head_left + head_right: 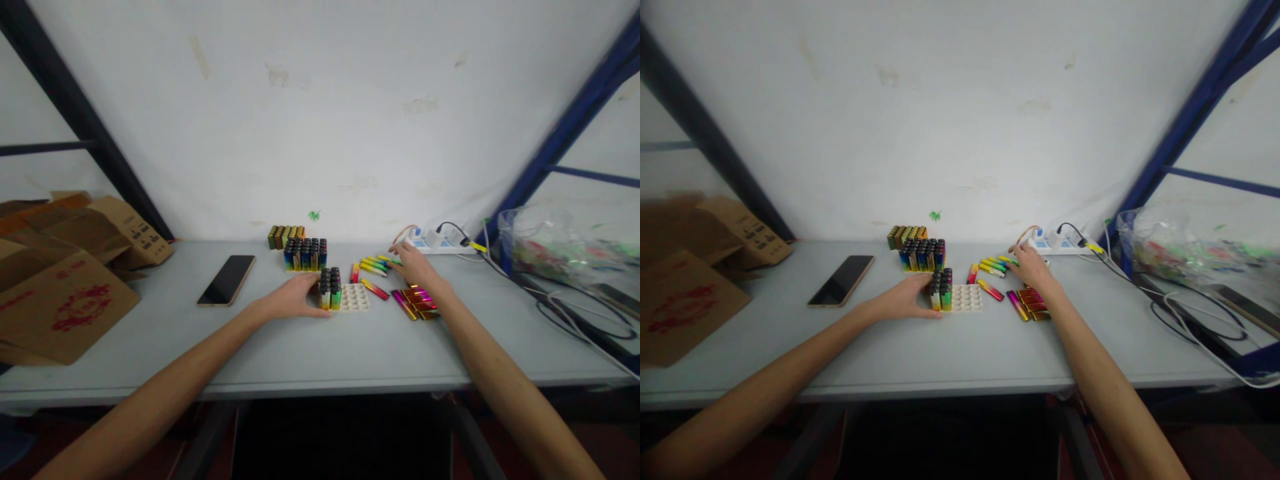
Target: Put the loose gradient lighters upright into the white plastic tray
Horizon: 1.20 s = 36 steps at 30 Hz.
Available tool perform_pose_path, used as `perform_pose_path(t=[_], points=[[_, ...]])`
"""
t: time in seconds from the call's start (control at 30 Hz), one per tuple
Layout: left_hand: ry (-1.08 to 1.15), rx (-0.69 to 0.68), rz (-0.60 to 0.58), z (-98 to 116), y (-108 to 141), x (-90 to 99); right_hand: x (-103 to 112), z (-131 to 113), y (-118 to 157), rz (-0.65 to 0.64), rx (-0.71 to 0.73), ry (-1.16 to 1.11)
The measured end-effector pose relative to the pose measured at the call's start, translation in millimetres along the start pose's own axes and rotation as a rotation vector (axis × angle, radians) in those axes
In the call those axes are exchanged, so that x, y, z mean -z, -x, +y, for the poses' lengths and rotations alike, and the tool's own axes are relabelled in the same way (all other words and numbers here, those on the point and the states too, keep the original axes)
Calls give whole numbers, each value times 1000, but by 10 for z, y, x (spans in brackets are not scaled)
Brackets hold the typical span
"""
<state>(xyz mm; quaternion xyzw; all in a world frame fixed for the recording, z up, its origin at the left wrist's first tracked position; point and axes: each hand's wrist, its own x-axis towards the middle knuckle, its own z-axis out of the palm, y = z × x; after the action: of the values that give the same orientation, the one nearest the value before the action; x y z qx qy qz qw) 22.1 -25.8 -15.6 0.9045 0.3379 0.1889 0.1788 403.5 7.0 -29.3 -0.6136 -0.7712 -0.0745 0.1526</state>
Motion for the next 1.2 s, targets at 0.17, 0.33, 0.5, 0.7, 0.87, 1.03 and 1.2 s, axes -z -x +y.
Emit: perform_pose_path(t=[0.17, 0.33, 0.5, 0.7, 0.87, 1.03, 1.2], points=[[-14, 8, -13, -2, -2, 5, 21, 74, 11, -125, -35, 11], [-13, 21, -19, -5, -2, 7, 77, 65, -13, -13, 14, -141], [-7, 17, -13, 0, -4, 4, 92, -69, -36, 190, -121, -642], [-4, 24, -2, 15, 7, 12, 151, -478, -18, 149, -234, -1288], [-7, 21, 1, 1, 9, 3, 247, -775, 70, -10, -155, -1564], [-8, 19, -1, -14, 6, -6, 294, -998, 137, -127, -77, -1585], [0, 23, -9, -7, 6, -3, 300, -1095, 152, -21, -67, -1400]])
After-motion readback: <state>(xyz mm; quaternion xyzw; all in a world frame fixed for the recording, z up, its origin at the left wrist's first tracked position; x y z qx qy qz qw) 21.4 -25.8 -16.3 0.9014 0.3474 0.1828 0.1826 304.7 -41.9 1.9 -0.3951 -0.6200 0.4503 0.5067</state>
